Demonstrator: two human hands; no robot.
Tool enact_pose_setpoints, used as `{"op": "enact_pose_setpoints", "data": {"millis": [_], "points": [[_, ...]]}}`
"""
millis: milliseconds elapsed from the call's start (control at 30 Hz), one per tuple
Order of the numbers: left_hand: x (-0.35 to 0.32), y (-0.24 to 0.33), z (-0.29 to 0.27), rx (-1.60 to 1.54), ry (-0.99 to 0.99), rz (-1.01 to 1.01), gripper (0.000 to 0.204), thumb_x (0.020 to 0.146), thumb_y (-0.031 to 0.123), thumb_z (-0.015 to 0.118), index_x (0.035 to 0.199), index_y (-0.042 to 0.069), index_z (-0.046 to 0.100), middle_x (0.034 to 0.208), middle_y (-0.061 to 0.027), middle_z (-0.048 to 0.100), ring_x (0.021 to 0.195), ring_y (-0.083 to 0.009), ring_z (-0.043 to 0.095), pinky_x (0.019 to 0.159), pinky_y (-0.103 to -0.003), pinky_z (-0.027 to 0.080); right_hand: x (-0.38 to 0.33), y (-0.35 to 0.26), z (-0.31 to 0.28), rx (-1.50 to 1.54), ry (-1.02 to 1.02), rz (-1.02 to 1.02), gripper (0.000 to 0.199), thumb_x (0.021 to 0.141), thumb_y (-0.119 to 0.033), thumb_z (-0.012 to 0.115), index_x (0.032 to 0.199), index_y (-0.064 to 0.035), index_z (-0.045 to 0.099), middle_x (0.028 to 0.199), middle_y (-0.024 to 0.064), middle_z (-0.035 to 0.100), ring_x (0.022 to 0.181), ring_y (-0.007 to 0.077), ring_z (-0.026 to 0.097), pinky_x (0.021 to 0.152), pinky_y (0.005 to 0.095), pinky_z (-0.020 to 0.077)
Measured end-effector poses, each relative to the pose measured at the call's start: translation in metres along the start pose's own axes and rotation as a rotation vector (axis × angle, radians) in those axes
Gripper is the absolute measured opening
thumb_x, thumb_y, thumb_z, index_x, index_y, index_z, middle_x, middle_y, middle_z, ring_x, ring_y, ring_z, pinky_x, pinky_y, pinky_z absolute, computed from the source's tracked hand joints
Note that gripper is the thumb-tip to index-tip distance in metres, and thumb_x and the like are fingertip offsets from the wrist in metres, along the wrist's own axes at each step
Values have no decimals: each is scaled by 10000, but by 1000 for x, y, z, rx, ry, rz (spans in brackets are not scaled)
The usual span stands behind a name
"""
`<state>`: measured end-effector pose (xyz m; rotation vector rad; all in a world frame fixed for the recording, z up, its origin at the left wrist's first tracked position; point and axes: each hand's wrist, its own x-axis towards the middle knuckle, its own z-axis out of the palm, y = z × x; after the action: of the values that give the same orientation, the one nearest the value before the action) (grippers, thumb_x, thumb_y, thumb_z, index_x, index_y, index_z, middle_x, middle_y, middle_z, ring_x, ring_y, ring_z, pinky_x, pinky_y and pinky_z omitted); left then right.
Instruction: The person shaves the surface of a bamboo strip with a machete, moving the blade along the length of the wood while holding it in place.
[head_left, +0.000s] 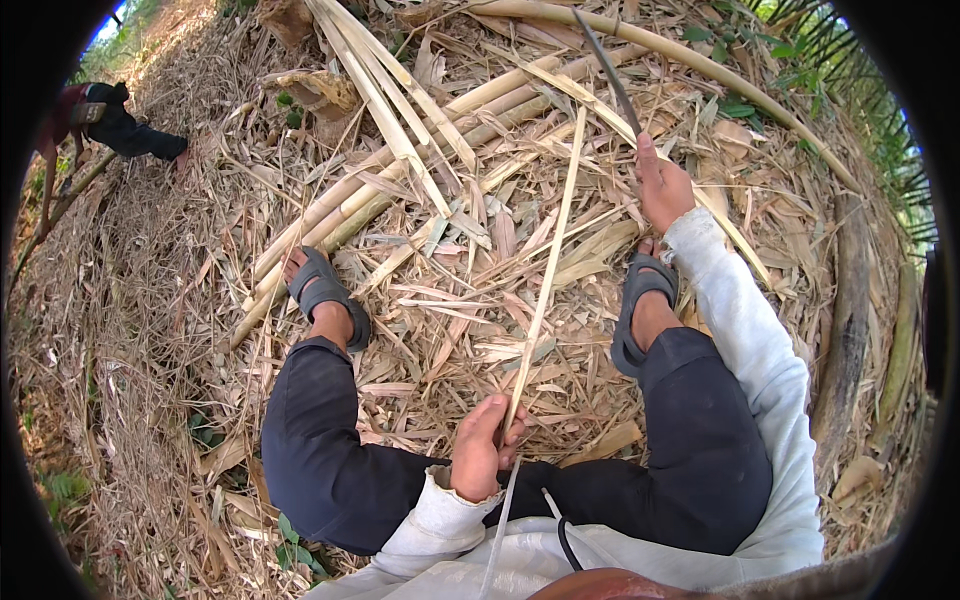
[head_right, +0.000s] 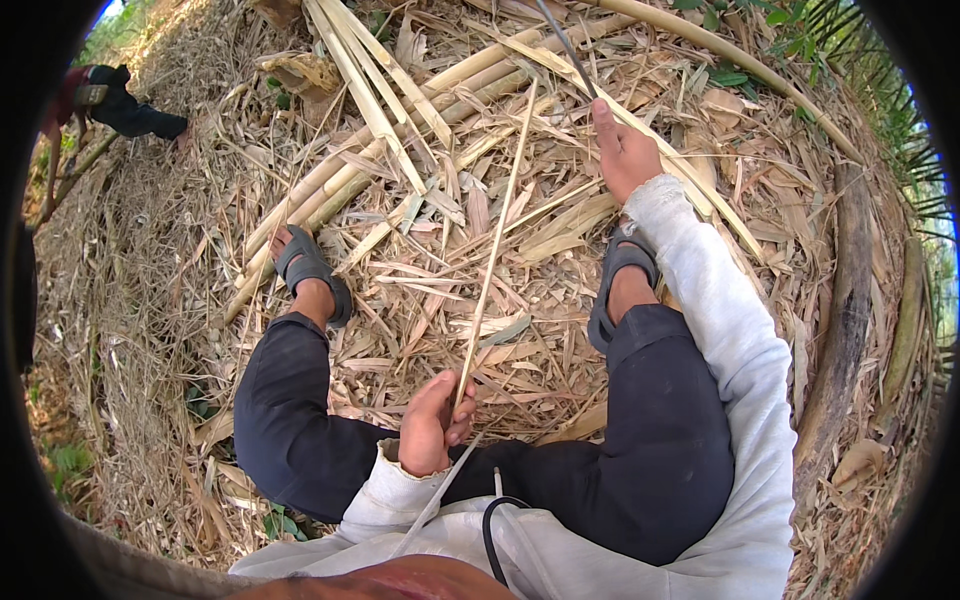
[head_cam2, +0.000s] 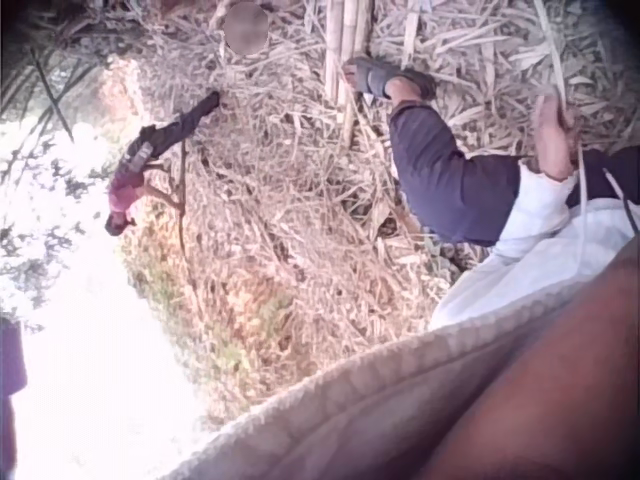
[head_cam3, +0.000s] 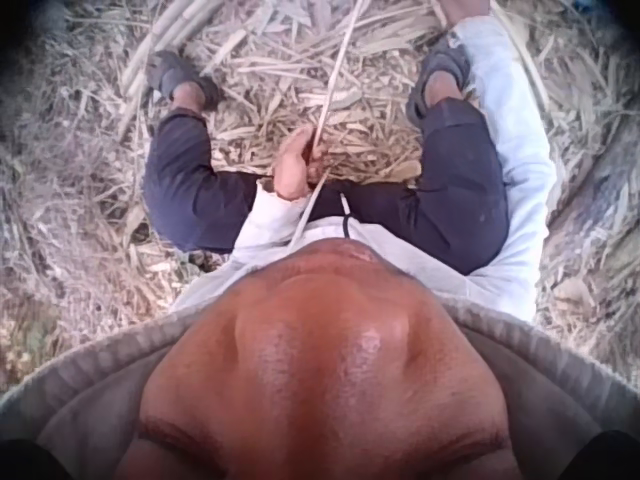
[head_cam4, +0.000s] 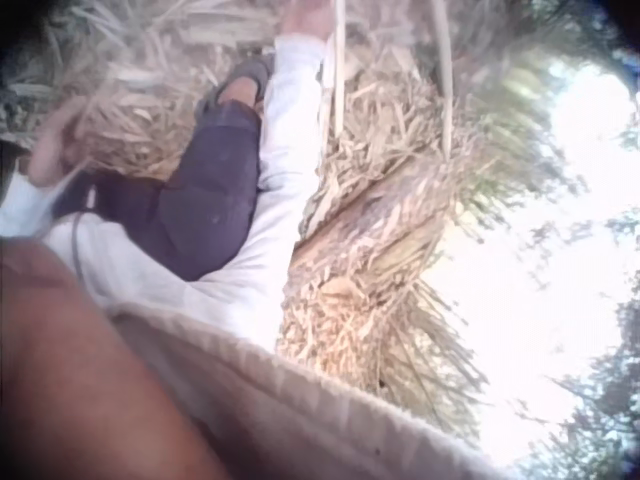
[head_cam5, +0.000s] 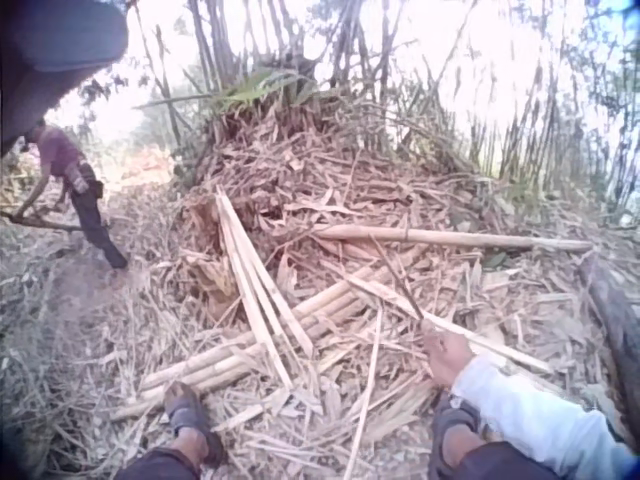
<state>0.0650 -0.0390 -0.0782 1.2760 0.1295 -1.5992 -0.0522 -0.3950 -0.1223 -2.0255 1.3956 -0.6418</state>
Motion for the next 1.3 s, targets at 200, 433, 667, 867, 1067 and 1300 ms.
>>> {"op": "enact_pose_setpoints", "data": {"millis": [200,433,667,867,1067,1300], "points": [[-6,7,0,295,-31,172,333,1032,319,431,903,20,494,683,-28,480,477,-123,472,474,-239,417,-40,-37,-7,71,-190,-203,750,956,-646,337,776,38,585,547,167,499,566,332,535,604,418,444],[-9,32,-2,311,71,337,293,1026,303,447,946,21,470,685,-61,529,428,-136,527,400,-228,428,-88,-83,-10,-273,-443,-707,624,892,-657,475,763,-52,555,575,138,588,532,360,620,516,440,513],[-7,45,3,215,81,345,240,1024,274,468,925,58,505,570,22,381,399,-47,278,362,-202,232,-96,-95,-3,-316,-461,-885,660,841,-703,503,788,-49,578,599,153,617,546,355,643,509,446,531],[0,29,2,214,108,309,254,1017,281,490,899,56,504,564,45,359,431,-26,259,383,-198,212,-87,-69,-11,-387,-465,-598,644,894,-670,450,819,-46,592,617,171,626,593,358,655,560,457,537],[1,20,9,222,112,304,243,1012,269,506,891,58,500,626,54,409,484,-8,288,410,-186,212,-65,-62,-14,-385,-447,-398,652,911,-664,413,820,-43,588,618,173,618,618,359,653,614,453,529],[0,12,-1,309,169,338,269,1004,290,525,905,40,544,643,48,472,524,-13,373,455,-193,289,-76,-76,-13,-504,-583,-699,694,900,-701,381,840,-43,592,643,169,625,625,342,655,602,467,532]]}}
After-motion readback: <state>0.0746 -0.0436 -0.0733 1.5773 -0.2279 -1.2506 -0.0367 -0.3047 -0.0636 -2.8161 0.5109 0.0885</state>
